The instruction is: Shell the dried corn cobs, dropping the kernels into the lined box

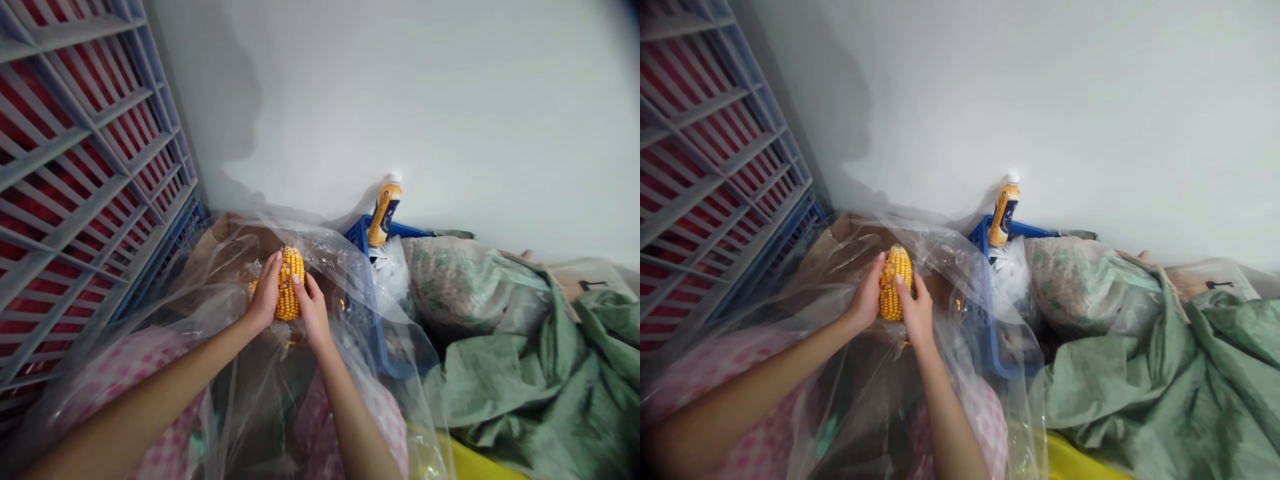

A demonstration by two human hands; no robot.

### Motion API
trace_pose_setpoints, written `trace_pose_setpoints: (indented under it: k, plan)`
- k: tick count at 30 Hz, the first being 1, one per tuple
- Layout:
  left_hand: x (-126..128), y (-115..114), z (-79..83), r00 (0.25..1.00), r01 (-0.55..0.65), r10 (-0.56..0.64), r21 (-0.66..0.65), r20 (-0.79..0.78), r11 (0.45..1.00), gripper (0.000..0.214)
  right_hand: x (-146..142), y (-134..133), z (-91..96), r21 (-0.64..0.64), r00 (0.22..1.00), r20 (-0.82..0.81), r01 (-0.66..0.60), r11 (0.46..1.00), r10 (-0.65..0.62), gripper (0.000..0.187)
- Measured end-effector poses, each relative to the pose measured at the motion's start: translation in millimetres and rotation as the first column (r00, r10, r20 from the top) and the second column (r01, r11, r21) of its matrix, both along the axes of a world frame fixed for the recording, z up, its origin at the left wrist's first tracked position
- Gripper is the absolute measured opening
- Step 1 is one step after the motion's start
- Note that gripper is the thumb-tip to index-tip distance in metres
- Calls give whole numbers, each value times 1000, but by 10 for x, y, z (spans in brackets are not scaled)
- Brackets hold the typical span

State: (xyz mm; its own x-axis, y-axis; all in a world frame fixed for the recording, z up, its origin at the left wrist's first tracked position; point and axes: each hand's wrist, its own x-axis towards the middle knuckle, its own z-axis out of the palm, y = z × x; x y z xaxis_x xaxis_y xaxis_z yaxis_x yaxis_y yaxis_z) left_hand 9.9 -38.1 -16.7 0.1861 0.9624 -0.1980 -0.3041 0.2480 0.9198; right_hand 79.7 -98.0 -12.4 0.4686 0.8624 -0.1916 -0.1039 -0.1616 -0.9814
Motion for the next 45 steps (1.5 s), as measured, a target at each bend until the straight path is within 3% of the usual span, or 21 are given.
trace_pose_setpoints:
  k: [4,11,16,20,25,29,32,36,39,41,45]
  plan:
    - [-15,-22,51,994,-1,3,21,-111,1000,42,-2,-3,-3,-7,999,-5,-33,999,33,41]
    - [-9,-18,-78,988,38,-26,77,-152,996,44,8,-14,-30,4,999,-54,-3,1000,3,39]
    - [-16,-7,-47,975,74,-50,105,-218,992,43,-1,-17,-5,17,996,-92,-3,1000,4,39]
    - [-29,20,-17,938,203,-118,240,-325,949,47,17,-14,38,60,995,-102,1,998,5,40]
    - [-27,-14,-29,899,215,-33,374,-438,902,47,63,-15,92,61,998,-13,-56,997,57,43]
    - [-37,-26,-20,892,205,-18,367,-453,907,42,65,-22,115,79,997,0,-81,994,81,48]
    - [-53,0,3,892,143,5,294,-452,945,39,40,-25,105,66,997,0,-75,995,75,47]
    - [-59,23,64,953,102,-51,159,-298,982,40,0,-22,114,74,994,-98,-39,997,46,49]
    - [-65,36,125,959,250,-230,110,-168,962,40,8,-16,154,8,957,-285,61,998,-56,44]
    - [-82,66,146,914,366,-316,177,-255,914,40,34,-13,177,-28,924,-362,124,992,-125,42]
    - [-136,153,124,818,461,-288,268,-498,846,45,88,-19,186,-8,905,-400,157,988,-147,36]
